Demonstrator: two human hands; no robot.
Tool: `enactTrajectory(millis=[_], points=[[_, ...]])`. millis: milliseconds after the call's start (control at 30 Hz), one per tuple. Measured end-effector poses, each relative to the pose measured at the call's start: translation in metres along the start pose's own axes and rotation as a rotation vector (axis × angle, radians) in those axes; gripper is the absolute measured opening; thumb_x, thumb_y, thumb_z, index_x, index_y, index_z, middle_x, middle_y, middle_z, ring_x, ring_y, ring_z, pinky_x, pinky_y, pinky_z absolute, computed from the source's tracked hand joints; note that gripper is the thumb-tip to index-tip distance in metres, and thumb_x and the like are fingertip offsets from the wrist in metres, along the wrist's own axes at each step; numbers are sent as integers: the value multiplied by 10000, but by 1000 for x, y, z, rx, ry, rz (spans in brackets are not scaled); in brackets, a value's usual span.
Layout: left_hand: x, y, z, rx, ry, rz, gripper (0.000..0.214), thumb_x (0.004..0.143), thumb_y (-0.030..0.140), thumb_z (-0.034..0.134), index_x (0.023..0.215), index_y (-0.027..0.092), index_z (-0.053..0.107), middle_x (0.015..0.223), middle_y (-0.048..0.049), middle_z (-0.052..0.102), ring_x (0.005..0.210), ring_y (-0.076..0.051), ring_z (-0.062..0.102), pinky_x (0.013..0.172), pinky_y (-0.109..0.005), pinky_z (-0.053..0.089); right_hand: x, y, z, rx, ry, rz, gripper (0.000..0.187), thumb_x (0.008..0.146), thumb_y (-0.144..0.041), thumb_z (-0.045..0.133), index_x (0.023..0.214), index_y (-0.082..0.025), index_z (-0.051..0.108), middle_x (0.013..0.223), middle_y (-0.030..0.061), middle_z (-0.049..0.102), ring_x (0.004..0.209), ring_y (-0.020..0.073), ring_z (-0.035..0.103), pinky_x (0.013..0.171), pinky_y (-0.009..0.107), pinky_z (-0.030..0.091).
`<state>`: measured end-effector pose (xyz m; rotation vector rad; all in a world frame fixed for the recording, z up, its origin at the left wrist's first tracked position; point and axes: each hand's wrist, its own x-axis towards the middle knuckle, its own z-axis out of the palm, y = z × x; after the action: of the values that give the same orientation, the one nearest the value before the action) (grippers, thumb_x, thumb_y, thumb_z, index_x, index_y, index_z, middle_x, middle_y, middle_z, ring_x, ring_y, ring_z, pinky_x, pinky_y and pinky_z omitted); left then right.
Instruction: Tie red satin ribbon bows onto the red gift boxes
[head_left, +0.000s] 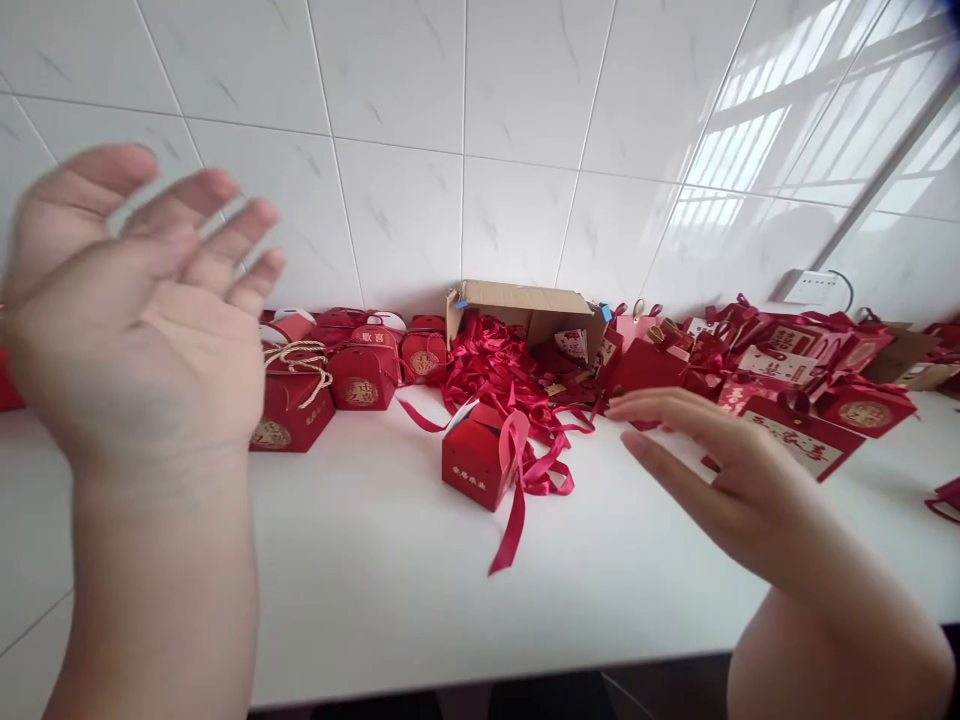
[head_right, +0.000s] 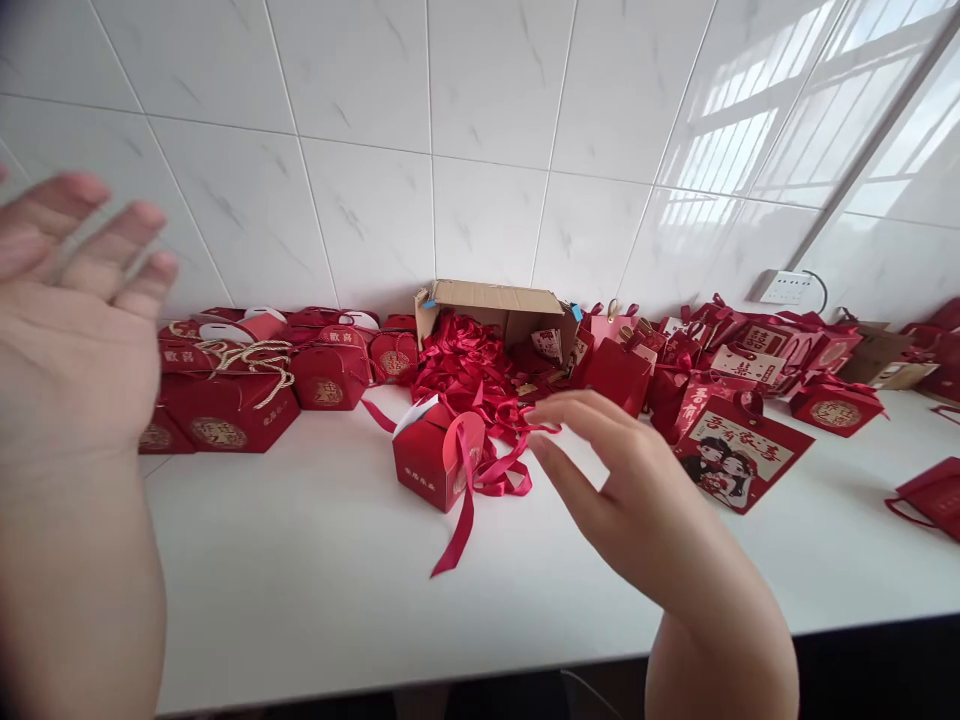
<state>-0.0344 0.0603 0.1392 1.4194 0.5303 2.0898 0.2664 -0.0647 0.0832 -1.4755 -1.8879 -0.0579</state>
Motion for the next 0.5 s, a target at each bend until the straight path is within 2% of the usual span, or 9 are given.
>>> enactTrajectory(millis=[33,100,167,200,233,300,367,500], points=[[-9,-2,-3,-6,-44,-29,252,745,148,560,972,257,549,1075,6,644,1059,-186,622,1009,-379,432,-14,6,6,5,-44,38,227,893,-394,502,1040,-280,632,1107,61,650,994,227,625,794,333,508],[-33,-17,-16,130,-86,-210,198,721,200,601,904,215,527,1038,-67,653,997,-219,644,951,-409,471,-41,20,24,27,-189,160,274,910,-410,455,1099,-281,606,1161,64,635,1005,228,625,763,335,519],[-60,-41,-40,595,-247,-424,386,774,345,540,1114,194,438,1204,-147,593,1109,-238,598,935,-399,480,-61,35,49,4,-352,253,334,903,-421,446,1168,-262,574,1176,76,634,1004,240,624,799,368,512],[-73,-53,-54,909,-438,-494,469,817,419,451,1213,184,363,1263,-166,556,1165,-231,563,946,-379,472,-68,43,61,-21,-409,273,348,890,-411,461,1176,-247,574,1176,85,633,1004,250,621,819,385,503],[-86,-63,-68,1032,-500,-544,506,797,432,458,1208,147,381,1253,-205,554,1170,-276,555,954,-417,456,-73,49,73,-38,-452,280,347,885,-392,464,1172,-235,578,1178,92,629,996,252,619,831,394,494],[-109,-76,-91,1172,-604,-594,521,718,437,539,1123,112,487,1246,-246,547,1195,-370,510,991,-496,390,-79,58,94,-69,-458,251,319,878,-348,470,1140,-219,598,1170,101,622,1017,256,601,859,392,475],[-127,-81,-105,1283,-705,-605,498,677,446,575,1070,142,555,1242,-222,555,1208,-414,472,1005,-546,331,-81,64,108,-87,-423,232,308,884,-317,456,1133,-206,600,1219,120,579,1118,277,538,934,424,422],[-148,-81,-110,1444,-776,-524,498,803,475,418,1212,209,519,1371,-178,437,1328,-363,315,1064,-527,204,-88,68,119,-93,-355,209,347,921,-311,377,1200,-202,551,1283,120,510,1207,260,461,1028,438,332]])
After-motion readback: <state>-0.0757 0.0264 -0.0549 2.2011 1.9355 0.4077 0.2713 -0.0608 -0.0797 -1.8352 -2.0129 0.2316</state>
